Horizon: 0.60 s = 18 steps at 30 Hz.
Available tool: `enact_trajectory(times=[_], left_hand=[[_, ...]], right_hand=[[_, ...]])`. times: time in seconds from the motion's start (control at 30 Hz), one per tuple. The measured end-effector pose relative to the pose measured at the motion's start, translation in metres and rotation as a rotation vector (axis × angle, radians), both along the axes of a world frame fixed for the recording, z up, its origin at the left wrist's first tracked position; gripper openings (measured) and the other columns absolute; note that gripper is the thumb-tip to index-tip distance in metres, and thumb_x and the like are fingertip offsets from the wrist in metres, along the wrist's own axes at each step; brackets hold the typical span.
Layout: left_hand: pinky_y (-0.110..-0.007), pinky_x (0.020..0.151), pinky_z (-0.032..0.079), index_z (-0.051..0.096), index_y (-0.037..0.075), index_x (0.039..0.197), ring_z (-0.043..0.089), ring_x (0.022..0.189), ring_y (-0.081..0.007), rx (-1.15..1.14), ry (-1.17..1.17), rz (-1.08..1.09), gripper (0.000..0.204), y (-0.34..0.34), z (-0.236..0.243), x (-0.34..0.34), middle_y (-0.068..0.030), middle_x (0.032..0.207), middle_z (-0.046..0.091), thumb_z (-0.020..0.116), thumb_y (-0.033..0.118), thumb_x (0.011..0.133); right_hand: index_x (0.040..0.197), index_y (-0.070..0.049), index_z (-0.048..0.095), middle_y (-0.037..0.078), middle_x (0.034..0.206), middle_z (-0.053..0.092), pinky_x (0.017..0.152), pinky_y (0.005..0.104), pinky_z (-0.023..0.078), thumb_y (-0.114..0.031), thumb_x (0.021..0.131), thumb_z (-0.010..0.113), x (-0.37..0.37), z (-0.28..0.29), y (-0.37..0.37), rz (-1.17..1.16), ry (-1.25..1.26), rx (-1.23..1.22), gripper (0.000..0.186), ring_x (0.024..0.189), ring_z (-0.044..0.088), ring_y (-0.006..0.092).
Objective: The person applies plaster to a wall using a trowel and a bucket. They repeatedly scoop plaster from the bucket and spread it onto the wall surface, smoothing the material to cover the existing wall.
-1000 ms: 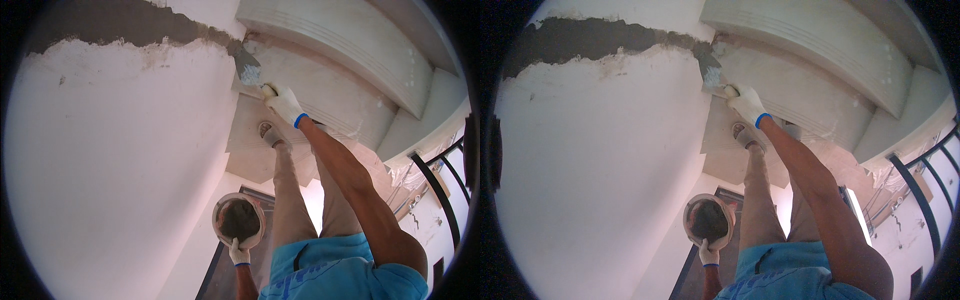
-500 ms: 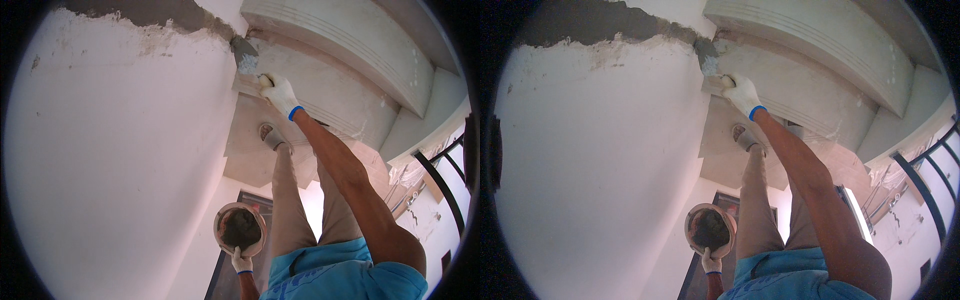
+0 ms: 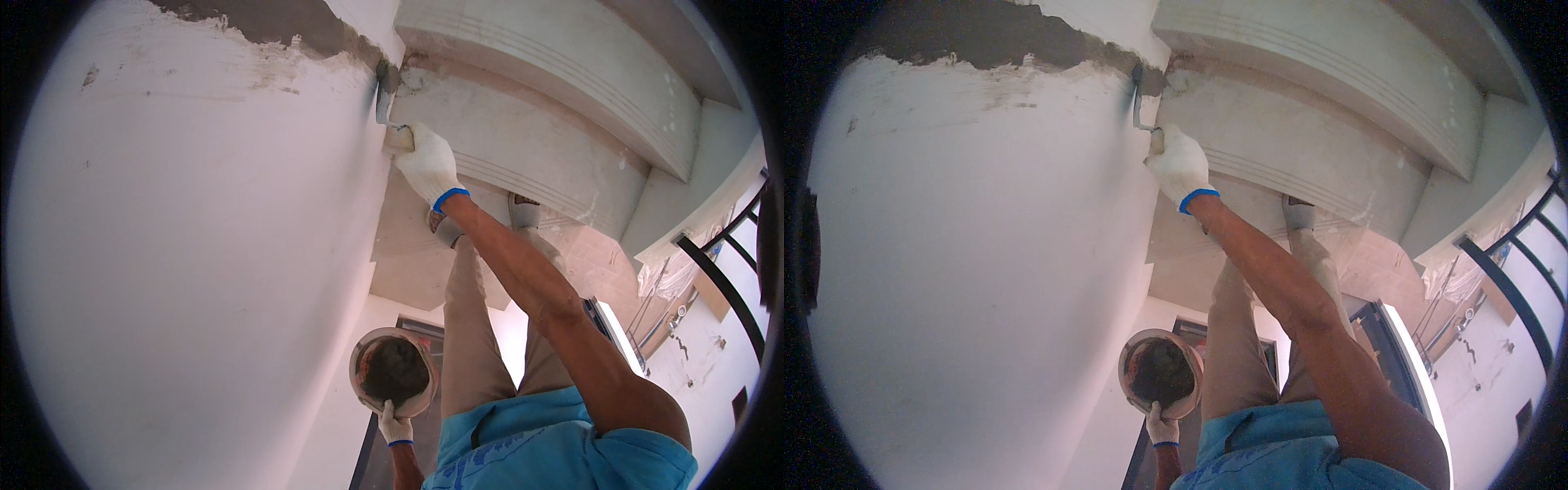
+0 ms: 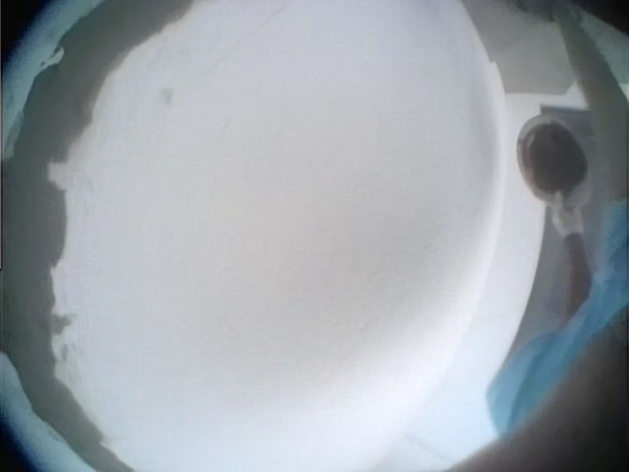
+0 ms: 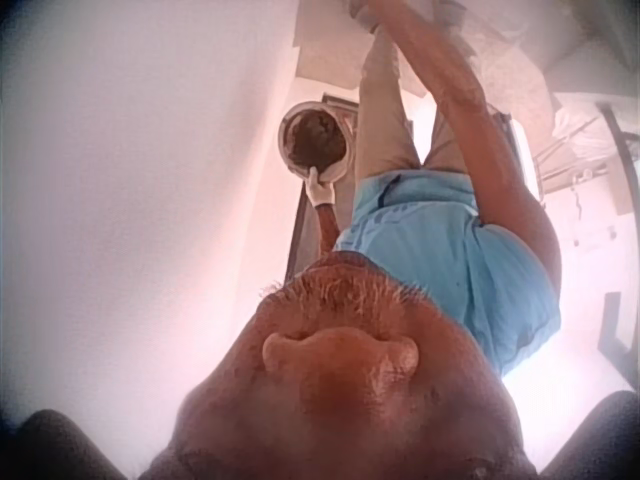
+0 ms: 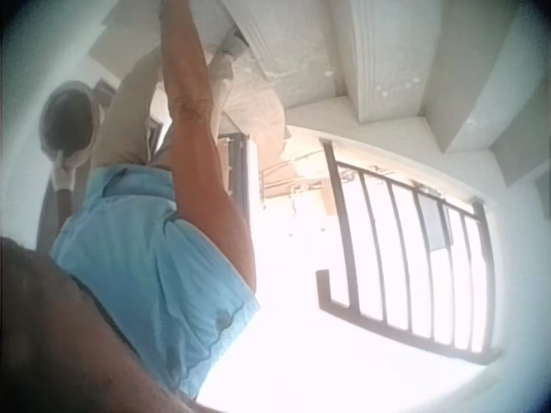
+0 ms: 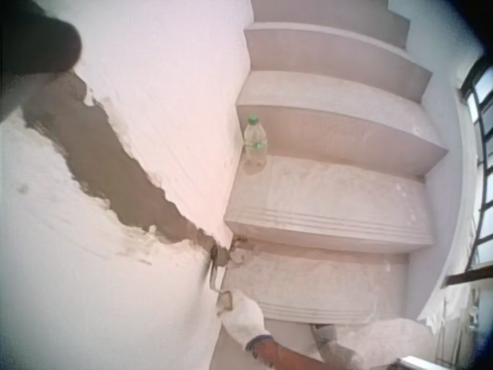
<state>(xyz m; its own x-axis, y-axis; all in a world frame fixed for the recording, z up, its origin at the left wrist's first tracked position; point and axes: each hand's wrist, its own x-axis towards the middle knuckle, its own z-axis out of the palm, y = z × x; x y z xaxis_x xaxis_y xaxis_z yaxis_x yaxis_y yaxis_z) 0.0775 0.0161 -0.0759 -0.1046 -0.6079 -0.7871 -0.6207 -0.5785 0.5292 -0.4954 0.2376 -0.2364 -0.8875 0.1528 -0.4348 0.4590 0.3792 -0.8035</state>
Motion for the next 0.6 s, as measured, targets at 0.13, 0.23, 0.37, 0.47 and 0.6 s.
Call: enact_trajectory(times=[0.13,0.23,0.37,0.47,0.6], left_hand=[[-0.044,0.105,0.057,0.055,0.001,0.147,0.062,0.127,-0.025,0.042,0.06,0.091,0.047,-0.004,-0.001,-0.002,-0.0107,0.141,0.061,0.066,0.008,0.102],[-0.045,0.104,0.057,0.055,0.002,0.147,0.062,0.127,-0.026,0.054,0.046,0.094,0.048,-0.008,-0.001,-0.003,-0.0107,0.141,0.061,0.068,0.007,0.101],[-0.048,0.102,0.058,0.056,0.003,0.147,0.062,0.127,-0.0273,0.049,0.003,0.098,0.05,-0.012,0.002,-0.003,-0.0107,0.139,0.062,0.07,0.008,0.099],[-0.048,0.101,0.059,0.056,0.003,0.147,0.063,0.125,-0.0274,0.062,0.041,0.089,0.05,-0.01,0.004,-0.011,-0.0106,0.138,0.062,0.07,0.008,0.099],[-0.049,0.101,0.06,0.058,-0.002,0.141,0.066,0.123,-0.0301,-0.008,-0.002,-0.025,0.041,-0.005,0.005,-0.021,-0.0146,0.136,0.065,0.065,0.007,0.101]], right_hand=[[0.109,-0.003,0.068,0.026,0.103,0.073,0.088,0.0524,0.054,-0.02,0.083,0.073,-0.003,0.017,-0.002,0.009,-0.034,0.026,0.032,0.105,0.068,0.0479],[0.108,-0.002,0.068,0.025,0.102,0.074,0.087,0.0516,0.054,-0.021,0.083,0.074,-0.007,0.029,-0.007,0.019,-0.016,0.04,0.032,0.103,0.069,0.0469],[0.105,-0.001,0.063,0.023,0.098,0.072,0.088,0.0547,0.054,-0.019,0.082,0.073,-0.011,0.054,-0.014,0.056,-0.003,0.025,0.031,0.101,0.069,0.0461],[0.096,-0.003,0.062,0.024,0.09,0.072,0.08,0.0523,0.054,-0.021,0.08,0.078,-0.017,0.069,-0.014,0.043,-0.011,0.03,0.029,0.093,0.069,0.0465],[0.096,-0.002,0.06,0.024,0.088,0.071,0.08,0.0531,0.055,-0.021,0.08,0.077,-0.022,0.093,-0.014,0.068,-0.014,0.001,0.03,0.091,0.07,0.0461]])
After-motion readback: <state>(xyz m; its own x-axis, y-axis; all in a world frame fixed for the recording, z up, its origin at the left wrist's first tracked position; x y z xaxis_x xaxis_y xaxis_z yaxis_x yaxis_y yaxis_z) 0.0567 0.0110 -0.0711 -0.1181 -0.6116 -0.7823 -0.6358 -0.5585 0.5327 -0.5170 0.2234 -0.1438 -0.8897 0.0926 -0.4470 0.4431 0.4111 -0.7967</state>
